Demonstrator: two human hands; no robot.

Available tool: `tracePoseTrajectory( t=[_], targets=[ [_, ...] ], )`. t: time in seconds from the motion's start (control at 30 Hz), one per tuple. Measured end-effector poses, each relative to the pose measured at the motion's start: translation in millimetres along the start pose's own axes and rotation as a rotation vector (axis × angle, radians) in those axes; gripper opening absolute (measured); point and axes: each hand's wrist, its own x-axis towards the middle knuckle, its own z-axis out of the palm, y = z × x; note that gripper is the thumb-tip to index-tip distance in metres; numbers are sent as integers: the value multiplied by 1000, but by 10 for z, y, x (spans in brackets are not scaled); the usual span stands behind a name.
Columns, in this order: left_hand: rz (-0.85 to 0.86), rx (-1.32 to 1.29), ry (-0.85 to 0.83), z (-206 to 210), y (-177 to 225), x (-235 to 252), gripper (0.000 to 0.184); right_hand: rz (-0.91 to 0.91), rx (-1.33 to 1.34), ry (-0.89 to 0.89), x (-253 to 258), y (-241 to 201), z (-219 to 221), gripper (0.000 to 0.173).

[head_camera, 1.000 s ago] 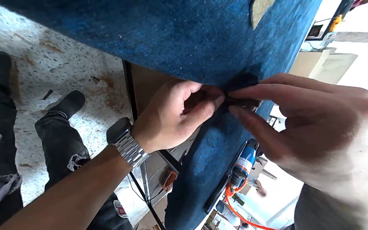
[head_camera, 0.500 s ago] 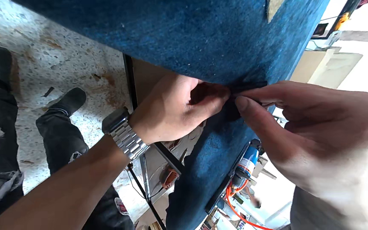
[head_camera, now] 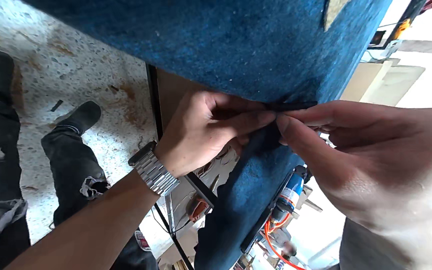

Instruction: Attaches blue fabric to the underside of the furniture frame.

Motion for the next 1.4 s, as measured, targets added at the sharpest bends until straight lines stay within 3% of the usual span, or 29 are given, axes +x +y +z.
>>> tracePoseTrajectory(
  t=[0.2,0.37,0.43,0.53,0.67,0.77,0.83,0.93,1.1,1.17,1.2,1.23,1.27,1.33,1.37,1.4],
  targets=[
    [-122,-155,9,34,28,16,15,-33,31,-24,2,38,-13,8],
    [-346,-311,68,68,96,23,15,103,153,-8,37,20,-41,16],
    [-446,-332,90,72,159,32,16,98,69,-12,58,44,-89,25],
    [-519,-315,74,47,230,49,18,-61,-161,-45,95,152,-235,38],
    [-544,-302,58,17,261,70,16,-142,-538,-197,256,-208,-309,20],
    [-598,-285,51,6,281,100,16,-147,-599,-346,362,-312,-322,21],
    [-527,-334,-74,-61,9,212,17,-125,-629,-368,384,-346,-279,22],
    [-275,-411,-456,-186,-763,641,29,-159,-696,-286,271,-84,-262,27],
    [-359,-435,-618,-211,-701,714,35,-250,-706,-221,354,-58,-212,26],
    [-449,-480,-505,-266,-403,489,30,-302,-679,-190,429,-71,-176,27],
    [-602,-389,-258,-180,-31,318,20,-308,-674,-196,448,-93,-172,25],
    [-690,-304,-125,-108,175,252,17,-317,-664,-201,465,-110,-172,24],
    [-695,-281,-146,-119,189,256,17,-333,-632,-205,486,-108,-186,23],
    [-507,-386,-514,-285,-236,456,25,-326,-519,-228,433,6,-331,18],
    [-454,-407,-613,-316,-354,545,29,-285,-418,-233,294,125,-465,24],
    [-501,-362,-539,-300,-233,514,24,-226,-274,-206,44,246,-595,35]
  ],
)
